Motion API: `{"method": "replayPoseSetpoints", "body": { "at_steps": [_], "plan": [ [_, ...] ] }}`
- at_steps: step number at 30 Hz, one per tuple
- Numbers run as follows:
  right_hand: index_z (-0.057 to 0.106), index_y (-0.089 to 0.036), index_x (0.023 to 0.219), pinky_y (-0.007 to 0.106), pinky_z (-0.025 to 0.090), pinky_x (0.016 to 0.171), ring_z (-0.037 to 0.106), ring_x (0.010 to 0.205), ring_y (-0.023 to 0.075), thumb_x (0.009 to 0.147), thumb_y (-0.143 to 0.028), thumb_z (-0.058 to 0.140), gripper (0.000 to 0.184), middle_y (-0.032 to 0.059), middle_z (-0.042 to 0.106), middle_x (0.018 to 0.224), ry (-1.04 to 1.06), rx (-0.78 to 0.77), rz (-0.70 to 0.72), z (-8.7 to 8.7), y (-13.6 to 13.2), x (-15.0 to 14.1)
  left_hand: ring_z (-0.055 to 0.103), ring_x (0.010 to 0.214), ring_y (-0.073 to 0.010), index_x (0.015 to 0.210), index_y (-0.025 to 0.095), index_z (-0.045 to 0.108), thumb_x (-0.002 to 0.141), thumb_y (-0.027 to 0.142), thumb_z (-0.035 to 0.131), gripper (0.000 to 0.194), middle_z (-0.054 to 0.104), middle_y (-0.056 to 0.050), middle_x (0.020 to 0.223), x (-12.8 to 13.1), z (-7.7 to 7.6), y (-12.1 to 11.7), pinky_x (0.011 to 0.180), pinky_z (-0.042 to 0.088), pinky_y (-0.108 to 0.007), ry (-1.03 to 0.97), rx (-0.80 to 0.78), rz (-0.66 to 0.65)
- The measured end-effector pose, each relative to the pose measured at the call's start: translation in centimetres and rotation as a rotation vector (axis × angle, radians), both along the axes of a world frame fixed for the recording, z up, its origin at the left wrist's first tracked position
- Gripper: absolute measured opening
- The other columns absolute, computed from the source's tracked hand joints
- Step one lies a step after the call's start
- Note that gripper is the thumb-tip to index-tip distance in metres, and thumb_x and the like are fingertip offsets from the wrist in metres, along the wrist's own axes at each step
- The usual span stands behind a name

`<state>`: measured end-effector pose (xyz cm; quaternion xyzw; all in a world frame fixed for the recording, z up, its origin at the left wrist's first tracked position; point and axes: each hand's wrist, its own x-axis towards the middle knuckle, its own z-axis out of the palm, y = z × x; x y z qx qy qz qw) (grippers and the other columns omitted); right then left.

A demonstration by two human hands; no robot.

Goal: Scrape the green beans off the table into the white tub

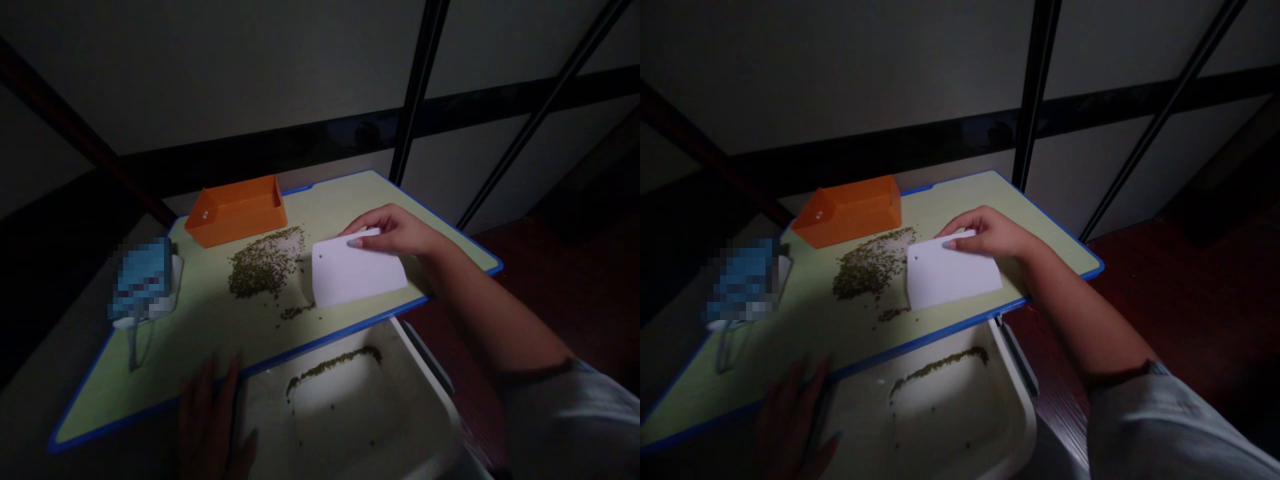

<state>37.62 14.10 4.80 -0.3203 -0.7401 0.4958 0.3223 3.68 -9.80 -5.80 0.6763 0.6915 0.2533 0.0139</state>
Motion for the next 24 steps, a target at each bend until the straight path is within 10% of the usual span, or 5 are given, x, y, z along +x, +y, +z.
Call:
{"method": "replayPoseSetpoints", "body": {
  "at_steps": [24],
  "plan": [
    [0.079, -0.01, 0.107, 0.021, 0.045, 0.052, 0.059, 0.059, 0.0091, 0.083, -0.04, 0.079, 0.038, 0.0025, 0.074, 0.076, -0.054, 0.044, 0.018, -0.6, 0.4, -0.3, 0.003, 0.166, -0.04, 0.16, 0.053, 0.005, 0.099, 0.03, 0.044, 0.076, 0.006, -0.001, 0.18, -0.6, -1.2, 0.4, 0.13, 0.018, -0.081, 0.028, -0.004, -0.009]
  ]
}}
